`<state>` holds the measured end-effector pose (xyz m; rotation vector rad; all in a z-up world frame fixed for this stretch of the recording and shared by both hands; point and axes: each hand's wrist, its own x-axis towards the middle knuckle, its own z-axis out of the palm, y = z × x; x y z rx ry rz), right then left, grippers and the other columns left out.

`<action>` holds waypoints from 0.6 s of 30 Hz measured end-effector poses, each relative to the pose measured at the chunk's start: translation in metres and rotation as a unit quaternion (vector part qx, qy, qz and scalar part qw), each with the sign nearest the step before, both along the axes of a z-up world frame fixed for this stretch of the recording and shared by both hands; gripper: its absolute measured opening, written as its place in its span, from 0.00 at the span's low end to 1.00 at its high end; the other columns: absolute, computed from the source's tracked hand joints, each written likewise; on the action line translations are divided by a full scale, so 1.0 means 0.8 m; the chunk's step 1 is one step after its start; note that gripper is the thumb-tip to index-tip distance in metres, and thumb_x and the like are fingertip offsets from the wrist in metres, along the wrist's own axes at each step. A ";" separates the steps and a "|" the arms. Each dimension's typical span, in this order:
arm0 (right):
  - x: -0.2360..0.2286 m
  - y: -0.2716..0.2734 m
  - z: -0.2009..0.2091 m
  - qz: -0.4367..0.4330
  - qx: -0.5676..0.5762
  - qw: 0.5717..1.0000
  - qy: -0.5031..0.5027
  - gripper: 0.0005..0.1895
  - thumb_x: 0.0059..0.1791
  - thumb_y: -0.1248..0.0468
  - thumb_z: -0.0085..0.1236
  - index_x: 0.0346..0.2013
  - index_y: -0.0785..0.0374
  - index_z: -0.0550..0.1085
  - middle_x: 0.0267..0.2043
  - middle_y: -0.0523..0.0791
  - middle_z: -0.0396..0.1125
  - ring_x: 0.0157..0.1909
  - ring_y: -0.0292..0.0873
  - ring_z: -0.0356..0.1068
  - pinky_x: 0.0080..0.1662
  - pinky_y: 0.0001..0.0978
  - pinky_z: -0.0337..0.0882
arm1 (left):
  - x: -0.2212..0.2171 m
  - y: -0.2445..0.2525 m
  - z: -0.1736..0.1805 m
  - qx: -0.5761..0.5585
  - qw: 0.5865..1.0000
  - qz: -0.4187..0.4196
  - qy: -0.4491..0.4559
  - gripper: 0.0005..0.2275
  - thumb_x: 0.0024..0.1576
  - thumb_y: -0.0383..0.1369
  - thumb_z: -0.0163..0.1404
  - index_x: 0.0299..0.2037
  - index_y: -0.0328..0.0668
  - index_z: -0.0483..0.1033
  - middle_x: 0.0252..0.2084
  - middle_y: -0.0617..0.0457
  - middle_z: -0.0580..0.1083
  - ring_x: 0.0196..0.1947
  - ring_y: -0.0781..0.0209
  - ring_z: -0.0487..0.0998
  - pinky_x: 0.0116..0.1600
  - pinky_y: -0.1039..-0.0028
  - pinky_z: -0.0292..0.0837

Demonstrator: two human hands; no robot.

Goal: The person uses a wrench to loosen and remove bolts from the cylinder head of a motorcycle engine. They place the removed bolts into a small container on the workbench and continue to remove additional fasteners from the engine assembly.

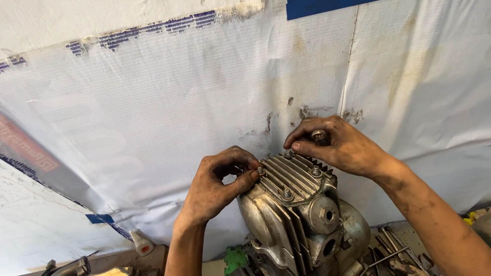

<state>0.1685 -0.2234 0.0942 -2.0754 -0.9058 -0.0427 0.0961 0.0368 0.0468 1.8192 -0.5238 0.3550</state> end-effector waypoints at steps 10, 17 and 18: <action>0.007 -0.009 -0.009 0.031 0.022 0.999 0.036 0.12 0.45 0.56 0.63 0.38 0.59 0.83 0.40 0.42 0.80 0.46 0.40 0.79 0.53 0.38 0.80 | 0.004 0.002 -0.010 -0.019 0.999 -0.011 -0.023 0.06 0.52 0.29 0.61 0.37 0.37 0.83 0.38 0.53 0.81 0.38 0.64 0.80 0.46 0.71 0.77; 0.002 -0.004 -0.001 0.019 0.031 0.999 0.040 0.13 0.46 0.55 0.62 0.38 0.59 0.83 0.37 0.43 0.80 0.43 0.40 0.80 0.51 0.37 0.81 | 0.003 0.000 -0.001 -0.027 0.999 -0.006 -0.019 0.07 0.53 0.31 0.61 0.38 0.37 0.83 0.38 0.52 0.81 0.39 0.63 0.82 0.49 0.69 0.79; 0.001 -0.003 0.000 0.027 0.030 0.999 0.029 0.14 0.46 0.55 0.62 0.39 0.59 0.83 0.37 0.43 0.80 0.43 0.40 0.80 0.51 0.36 0.81 | 0.003 0.000 -0.001 -0.023 0.999 -0.004 -0.024 0.08 0.53 0.32 0.61 0.38 0.37 0.83 0.38 0.52 0.81 0.39 0.62 0.82 0.48 0.69 0.79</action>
